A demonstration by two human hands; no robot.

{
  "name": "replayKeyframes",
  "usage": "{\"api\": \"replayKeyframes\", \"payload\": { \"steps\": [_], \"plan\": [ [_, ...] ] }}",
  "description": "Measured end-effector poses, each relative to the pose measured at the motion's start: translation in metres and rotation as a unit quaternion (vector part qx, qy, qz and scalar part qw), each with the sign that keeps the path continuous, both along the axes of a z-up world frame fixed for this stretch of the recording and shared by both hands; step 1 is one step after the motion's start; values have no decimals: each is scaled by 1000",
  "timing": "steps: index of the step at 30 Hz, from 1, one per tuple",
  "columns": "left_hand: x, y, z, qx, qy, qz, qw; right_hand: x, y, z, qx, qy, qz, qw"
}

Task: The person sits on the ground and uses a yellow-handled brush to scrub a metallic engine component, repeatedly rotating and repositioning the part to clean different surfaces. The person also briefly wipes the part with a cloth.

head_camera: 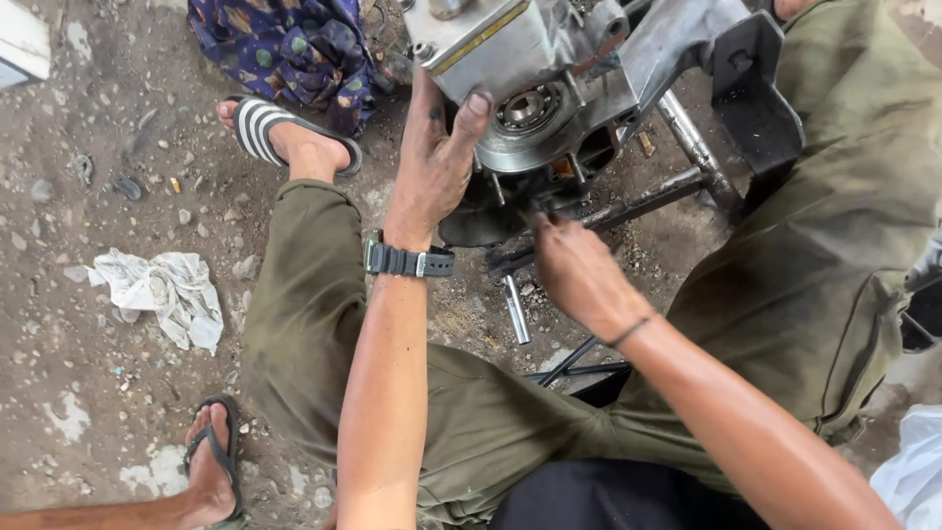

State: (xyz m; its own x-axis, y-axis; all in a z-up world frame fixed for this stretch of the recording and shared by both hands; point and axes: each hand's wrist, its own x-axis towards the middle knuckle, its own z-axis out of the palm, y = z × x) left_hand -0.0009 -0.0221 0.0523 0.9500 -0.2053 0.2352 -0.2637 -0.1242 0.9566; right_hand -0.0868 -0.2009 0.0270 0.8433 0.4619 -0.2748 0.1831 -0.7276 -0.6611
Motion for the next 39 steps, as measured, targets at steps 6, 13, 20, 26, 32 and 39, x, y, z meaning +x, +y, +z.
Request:
{"api": "replayKeyframes", "payload": {
  "steps": [6, 13, 20, 26, 32, 39],
  "plan": [
    [-3, -1, 1, -6, 32, 25, 999, -4, 21, -43, -98, -67, 36, 992],
    [-3, -1, -2, 9, 34, 45, 998, 19, 21, 10, 75, 60, -82, 992],
    [0, -3, -6, -16, 9, 37, 999, 5, 20, -25, 44, 136, -38, 989],
    [-1, -4, -8, -5, 19, 53, 998, 28, 24, -7, 141, 213, -179, 950],
    [0, -2, -15, 1, 14, 70, 997, -33, 42, -63, 271, 107, -72, 954],
    [-1, -2, -19, -9, 26, 70, 997, -16, 27, -47, 198, 268, -195, 922]
  ]
}}
